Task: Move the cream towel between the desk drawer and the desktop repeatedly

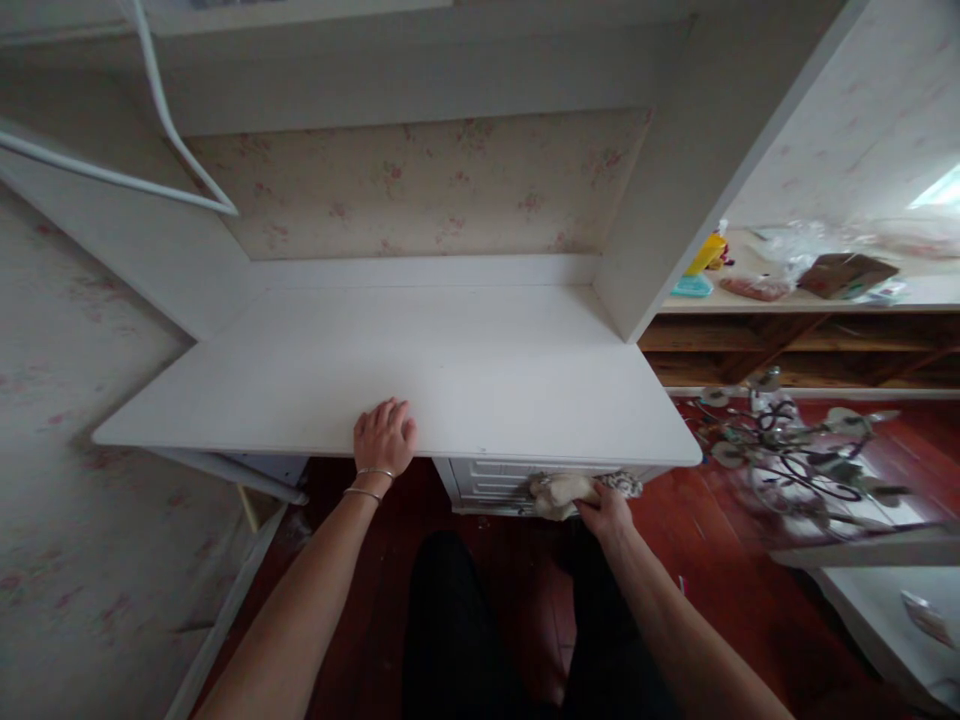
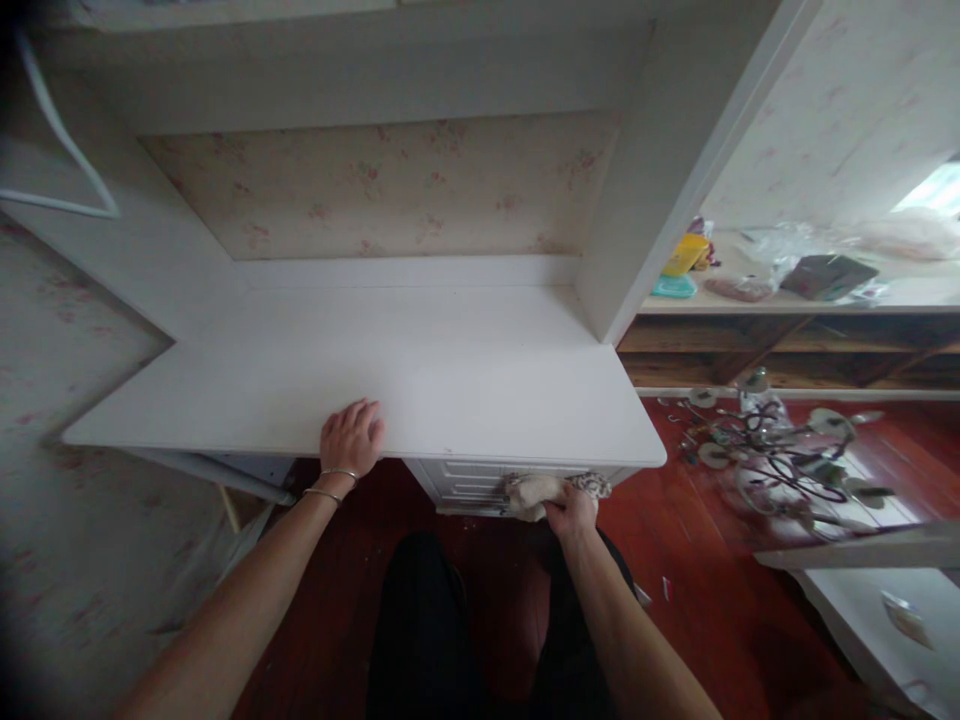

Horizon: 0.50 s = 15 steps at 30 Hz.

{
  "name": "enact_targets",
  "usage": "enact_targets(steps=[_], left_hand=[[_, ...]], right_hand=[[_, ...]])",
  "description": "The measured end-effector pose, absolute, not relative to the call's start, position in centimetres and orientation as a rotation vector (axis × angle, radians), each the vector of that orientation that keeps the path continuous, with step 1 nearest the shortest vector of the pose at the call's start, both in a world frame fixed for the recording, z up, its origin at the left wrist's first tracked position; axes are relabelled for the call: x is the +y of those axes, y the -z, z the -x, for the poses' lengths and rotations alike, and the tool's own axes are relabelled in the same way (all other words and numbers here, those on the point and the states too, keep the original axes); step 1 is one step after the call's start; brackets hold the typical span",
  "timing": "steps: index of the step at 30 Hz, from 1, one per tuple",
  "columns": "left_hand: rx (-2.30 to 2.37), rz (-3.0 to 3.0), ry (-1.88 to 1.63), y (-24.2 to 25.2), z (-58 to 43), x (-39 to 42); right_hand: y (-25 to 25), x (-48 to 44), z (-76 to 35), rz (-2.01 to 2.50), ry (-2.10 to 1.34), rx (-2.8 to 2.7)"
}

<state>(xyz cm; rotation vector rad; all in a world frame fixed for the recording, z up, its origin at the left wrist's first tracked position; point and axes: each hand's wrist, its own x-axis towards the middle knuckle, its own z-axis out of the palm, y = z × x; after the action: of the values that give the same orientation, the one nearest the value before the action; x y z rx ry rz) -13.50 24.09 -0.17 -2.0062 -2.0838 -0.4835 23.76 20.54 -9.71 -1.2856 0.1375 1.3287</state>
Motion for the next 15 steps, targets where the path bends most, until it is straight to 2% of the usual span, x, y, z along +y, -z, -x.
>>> enact_targets(steps=[7, 15], left_hand=[[-2.096, 2.006, 0.523, 0.3, 13.5, 24.0], [-2.103, 2.018, 0.552, 0.3, 13.7, 23.9]], right_hand=[[3.6, 20.0, -26.1, 1.347, -1.349, 0.145], [-5.9, 16.0, -28.3, 1.399, -1.468, 0.123]])
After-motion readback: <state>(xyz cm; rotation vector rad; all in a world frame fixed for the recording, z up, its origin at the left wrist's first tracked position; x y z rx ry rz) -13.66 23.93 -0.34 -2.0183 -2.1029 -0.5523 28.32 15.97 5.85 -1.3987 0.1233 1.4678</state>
